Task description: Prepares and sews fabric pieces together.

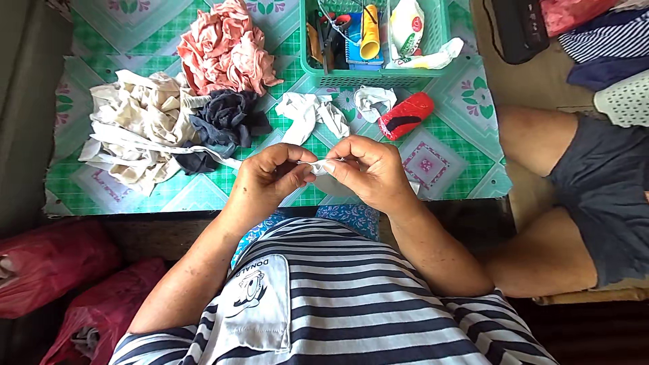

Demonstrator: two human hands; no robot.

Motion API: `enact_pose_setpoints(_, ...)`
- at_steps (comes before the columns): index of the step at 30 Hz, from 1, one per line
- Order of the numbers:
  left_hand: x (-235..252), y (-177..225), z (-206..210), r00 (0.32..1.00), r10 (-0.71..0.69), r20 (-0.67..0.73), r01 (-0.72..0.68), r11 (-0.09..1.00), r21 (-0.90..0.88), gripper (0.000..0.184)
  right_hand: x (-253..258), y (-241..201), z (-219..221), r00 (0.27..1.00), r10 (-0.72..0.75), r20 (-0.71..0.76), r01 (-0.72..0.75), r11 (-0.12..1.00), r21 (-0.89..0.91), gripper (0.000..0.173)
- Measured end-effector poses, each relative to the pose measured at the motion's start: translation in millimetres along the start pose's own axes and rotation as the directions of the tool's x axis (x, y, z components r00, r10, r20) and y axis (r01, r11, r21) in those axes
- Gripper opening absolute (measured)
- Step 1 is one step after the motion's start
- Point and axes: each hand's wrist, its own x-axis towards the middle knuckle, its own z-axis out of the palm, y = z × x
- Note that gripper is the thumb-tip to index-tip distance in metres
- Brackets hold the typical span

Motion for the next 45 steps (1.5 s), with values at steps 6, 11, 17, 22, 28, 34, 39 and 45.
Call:
enact_pose_setpoints(6,1.5,-1.4,-3.1,0.997,-0.077,0.009,0.077,0.993,-0.091,0.013,-0.4,5.6,-4.1,0.981,-0.19,0.05,0.195,0.971,-0.135,0.031)
enact_pose_setpoints(11,1.4,2.1,-4.1,0.995,-0.095,0.01,0.095,0.99,-0.106,0.013,1.2,6.4,-3.2,0.933,-0.338,0.121,0.359,0.873,-0.329,0.016)
enact_pose_setpoints(17,0.4,3.8,-4.6,0.996,-0.094,0.013,0.094,0.99,-0.108,0.013,5.1,3.0,-0.5,0.924,-0.358,0.133,0.38,0.83,-0.408,0.01)
enact_pose_setpoints(22,-0.1,4.9,-3.5,0.996,-0.084,0.013,0.085,0.992,-0.091,0.013,7.6,1.1,0.1,0.923,-0.359,0.139,0.383,0.83,-0.406,0.009)
enact_pose_setpoints(28,-0.2,3.9,-3.4,0.997,-0.069,0.018,0.071,0.993,-0.09,0.015,7.1,0.7,2.2,0.936,-0.329,0.124,0.351,0.846,-0.402,0.008)
enact_pose_setpoints(34,0.3,2.4,-4.2,0.999,-0.045,0.017,0.046,0.997,-0.062,0.013,5.8,1.8,-2.2,0.951,-0.267,0.155,0.306,0.88,-0.362,0.031)
enact_pose_setpoints(39,0.5,3.2,-5.3,0.998,-0.022,0.066,0.027,0.997,-0.072,0.012,11.4,3.9,-9.9,0.956,-0.213,0.201,0.27,0.907,-0.323,0.028)
enact_pose_setpoints(45,1.3,3.5,-6.7,0.997,-0.021,0.077,0.027,0.997,-0.074,0.011,12.3,8.8,-11.5,0.959,-0.218,0.182,0.253,0.947,-0.2,0.009)
